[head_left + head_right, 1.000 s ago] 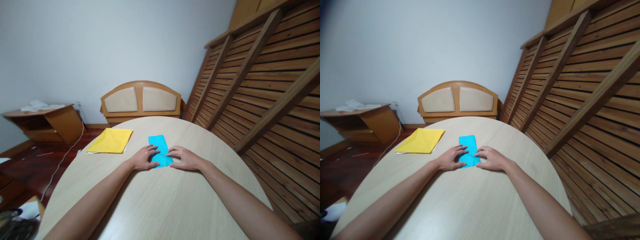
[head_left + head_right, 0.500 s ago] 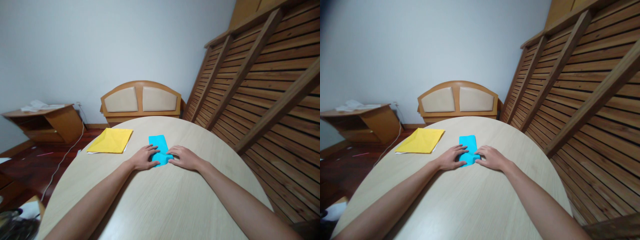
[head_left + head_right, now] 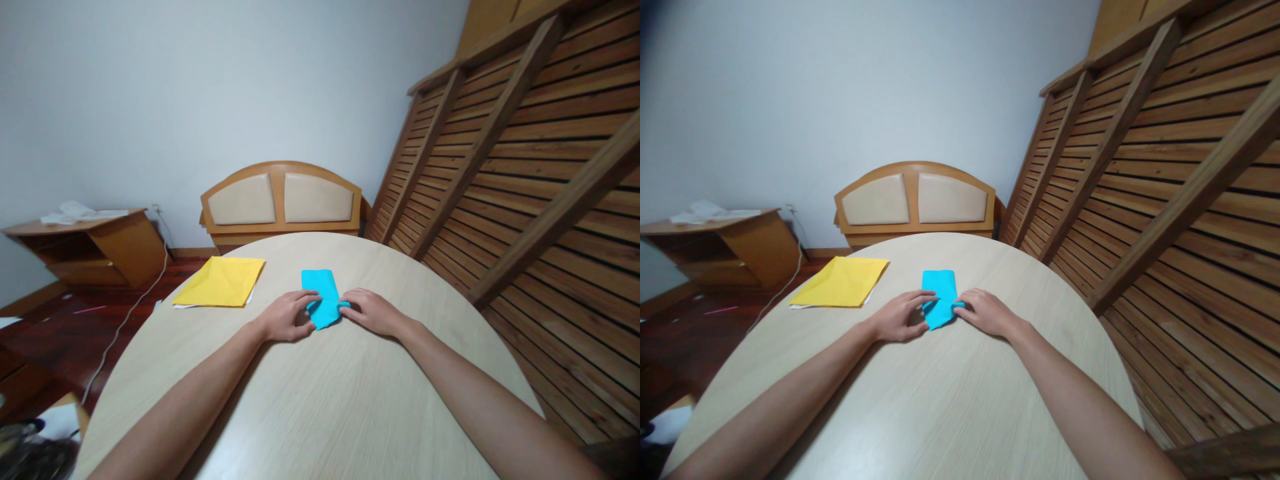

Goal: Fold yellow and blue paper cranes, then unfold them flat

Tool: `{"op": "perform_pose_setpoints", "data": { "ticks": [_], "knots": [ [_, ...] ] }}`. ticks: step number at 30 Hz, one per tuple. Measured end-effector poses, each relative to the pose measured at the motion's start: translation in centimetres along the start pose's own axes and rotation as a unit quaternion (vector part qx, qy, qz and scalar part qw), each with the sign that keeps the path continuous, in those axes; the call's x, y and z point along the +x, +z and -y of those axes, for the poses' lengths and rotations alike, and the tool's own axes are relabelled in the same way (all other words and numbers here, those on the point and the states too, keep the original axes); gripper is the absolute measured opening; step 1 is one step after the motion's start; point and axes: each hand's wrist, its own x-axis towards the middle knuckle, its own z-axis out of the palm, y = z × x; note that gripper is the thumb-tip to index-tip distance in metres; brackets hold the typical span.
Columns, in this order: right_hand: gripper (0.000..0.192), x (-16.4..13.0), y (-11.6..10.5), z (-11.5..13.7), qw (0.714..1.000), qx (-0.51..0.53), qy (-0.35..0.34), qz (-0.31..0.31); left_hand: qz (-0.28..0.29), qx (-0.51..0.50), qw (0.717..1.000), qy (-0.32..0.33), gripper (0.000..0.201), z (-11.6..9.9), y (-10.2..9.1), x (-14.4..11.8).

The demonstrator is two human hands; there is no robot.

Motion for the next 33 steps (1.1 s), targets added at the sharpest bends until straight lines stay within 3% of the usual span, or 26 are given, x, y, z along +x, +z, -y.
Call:
{"op": "perform_pose_setpoints", "data": {
  "ticks": [5,10,18,29,33],
  "knots": [
    [0.03,0.0,0.1,-0.2,1.0,0.031,0.007,0.0,-0.012,0.009,1.0,0.011,0.058,0.0,0.1,0.1],
    [0.032,0.1,0.2,-0.3,0.999,0.04,0.018,0.002,-0.033,0.039,0.999,-0.01,0.04,0.7,0.4,0.2],
    [0.034,0.0,0.1,0.0,0.999,0.045,0.03,0.001,-0.02,0.063,0.997,-0.027,0.024,0.8,0.4,0.2],
    [0.038,0.2,0.7,-0.2,0.996,0.061,0.066,-0.026,-0.017,0.056,0.998,-0.014,0.036,0.3,0.0,0.3],
    [0.038,0.3,0.7,-0.2,0.996,0.058,0.068,-0.027,-0.021,0.081,0.996,-0.024,0.029,0.7,0.4,0.3]
  ]
}}
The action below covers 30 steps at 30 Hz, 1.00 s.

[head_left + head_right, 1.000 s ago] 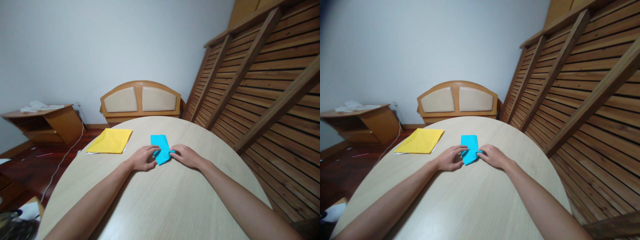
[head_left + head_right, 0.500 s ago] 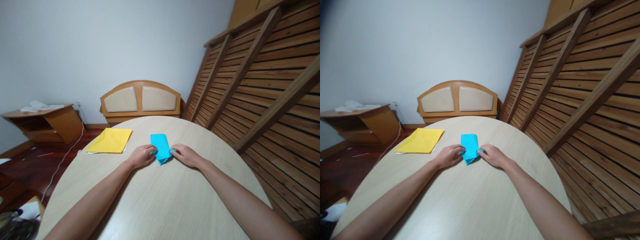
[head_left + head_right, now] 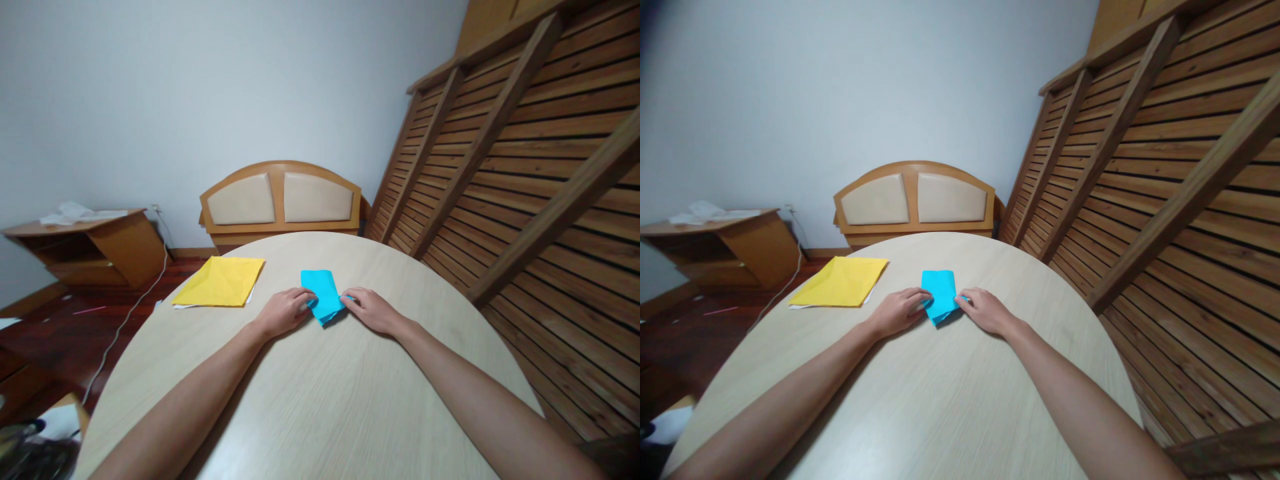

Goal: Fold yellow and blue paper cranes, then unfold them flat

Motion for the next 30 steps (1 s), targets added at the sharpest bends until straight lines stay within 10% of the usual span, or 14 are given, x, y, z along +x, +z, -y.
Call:
{"op": "perform_pose_setpoints", "data": {
  "ticks": [16,30],
  "knots": [
    [0.058,-0.7,-0.4,0.8,0.991,-0.023,-0.11,0.07,0.048,-0.002,0.998,-0.045,0.025,-0.6,-0.6,0.0],
    [0.024,-0.1,0.2,-0.1,0.999,0.044,-0.013,0.024,-0.02,-0.114,0.988,-0.107,0.018,-1.0,-0.4,0.3]
  ]
}}
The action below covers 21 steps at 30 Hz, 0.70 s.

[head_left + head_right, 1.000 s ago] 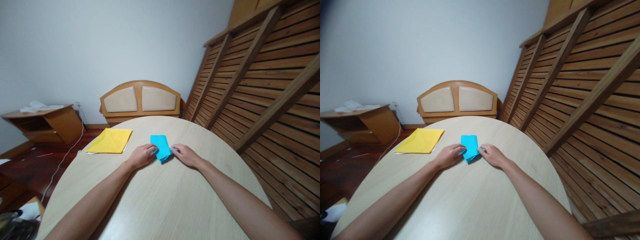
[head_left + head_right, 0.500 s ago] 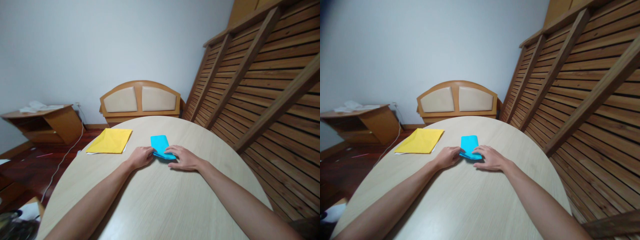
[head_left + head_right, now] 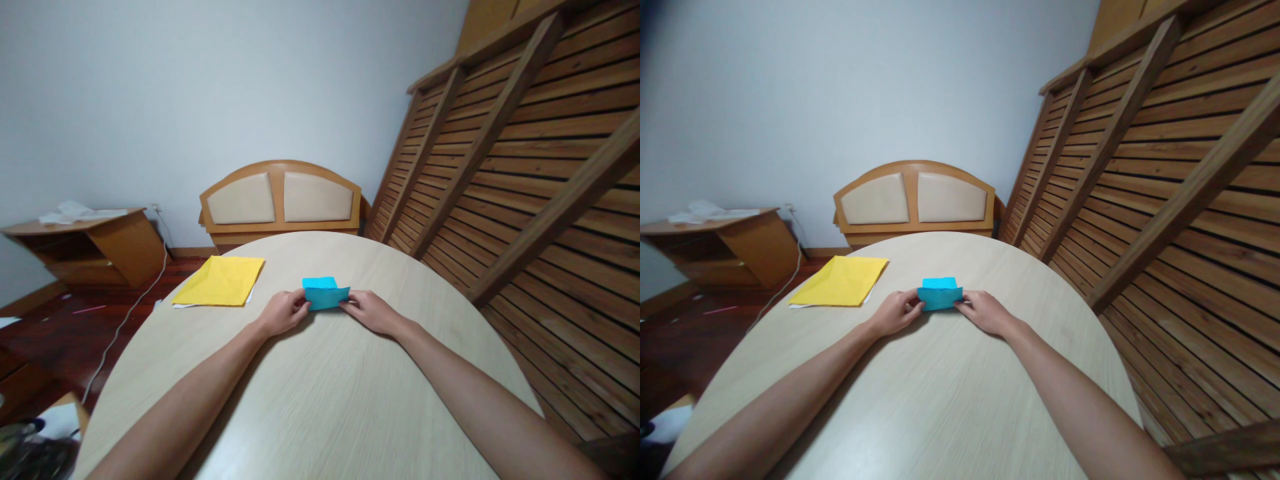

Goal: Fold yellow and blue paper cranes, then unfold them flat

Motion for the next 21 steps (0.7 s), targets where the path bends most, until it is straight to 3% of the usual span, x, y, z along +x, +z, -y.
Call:
{"op": "perform_pose_setpoints", "data": {
  "ticks": [6,10,15,21],
  "knots": [
    [0.037,0.1,0.6,-0.6,0.997,0.025,0.043,-0.055,-0.03,-0.061,0.995,-0.067,0.024,0.1,0.7,0.1],
    [0.037,0.3,1.0,-0.7,0.995,0.037,0.049,-0.077,-0.027,-0.083,0.992,-0.089,0.049,0.8,1.3,0.0],
    [0.023,0.4,1.4,-0.7,0.991,0.086,0.058,-0.085,-0.032,-0.108,0.99,-0.079,0.082,1.3,1.7,0.0],
    [0.044,0.4,1.6,-1.2,0.99,0.082,0.076,-0.089,-0.007,-0.041,0.998,-0.048,0.079,0.6,1.2,-0.2]
  ]
}}
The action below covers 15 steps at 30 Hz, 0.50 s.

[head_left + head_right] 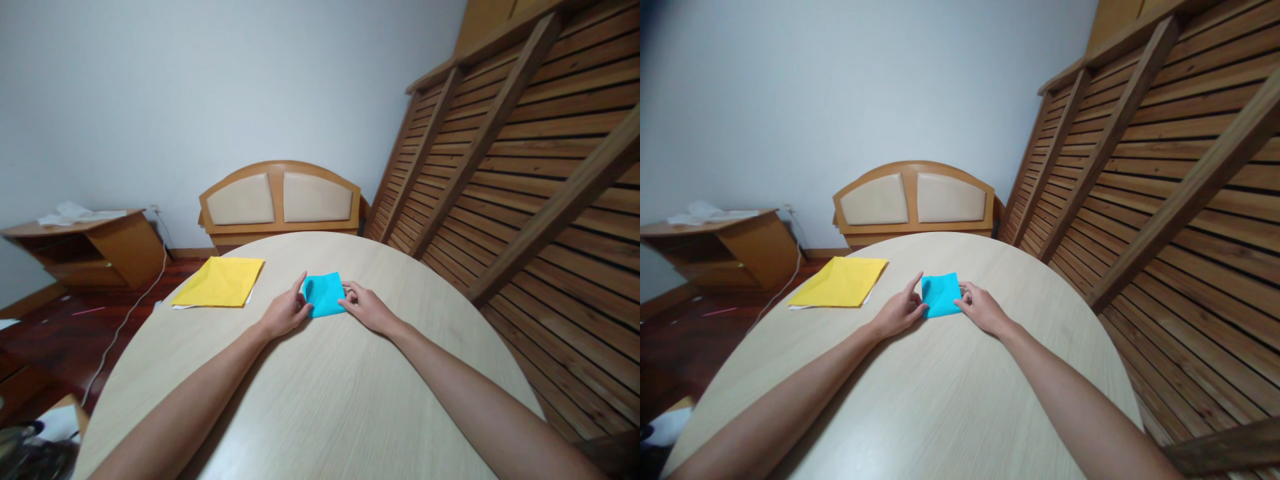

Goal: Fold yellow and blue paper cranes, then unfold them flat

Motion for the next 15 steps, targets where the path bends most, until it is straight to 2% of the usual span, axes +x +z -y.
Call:
{"op": "perform_pose_setpoints", "data": {
  "ticks": [3,5,8,12,15],
  "knots": [
    [0.044,0.0,-0.05,-0.06,0.999,-0.033,-0.016,0.001,-0.011,0.053,0.998,0.012,0.068,-0.43,-0.33,-0.01],
    [0.044,0.01,-0.1,0.0,0.998,-0.06,-0.03,-0.005,-0.02,0.078,0.997,0.022,0.052,-0.63,-0.54,0.04],
    [0.044,0.03,-0.19,0.24,0.994,-0.098,-0.048,0.003,-0.015,0.092,0.992,0.083,0.028,-0.72,-0.7,0.12],
    [0.037,-0.03,-0.33,0.65,0.987,-0.143,-0.072,0.024,0.009,0.076,0.982,0.17,0.029,-0.36,-0.32,0.09],
    [0.037,-0.15,-0.37,0.85,0.98,-0.177,-0.088,0.015,0.026,0.063,0.983,0.173,0.033,-0.02,0.08,-0.01]
  ]
}}
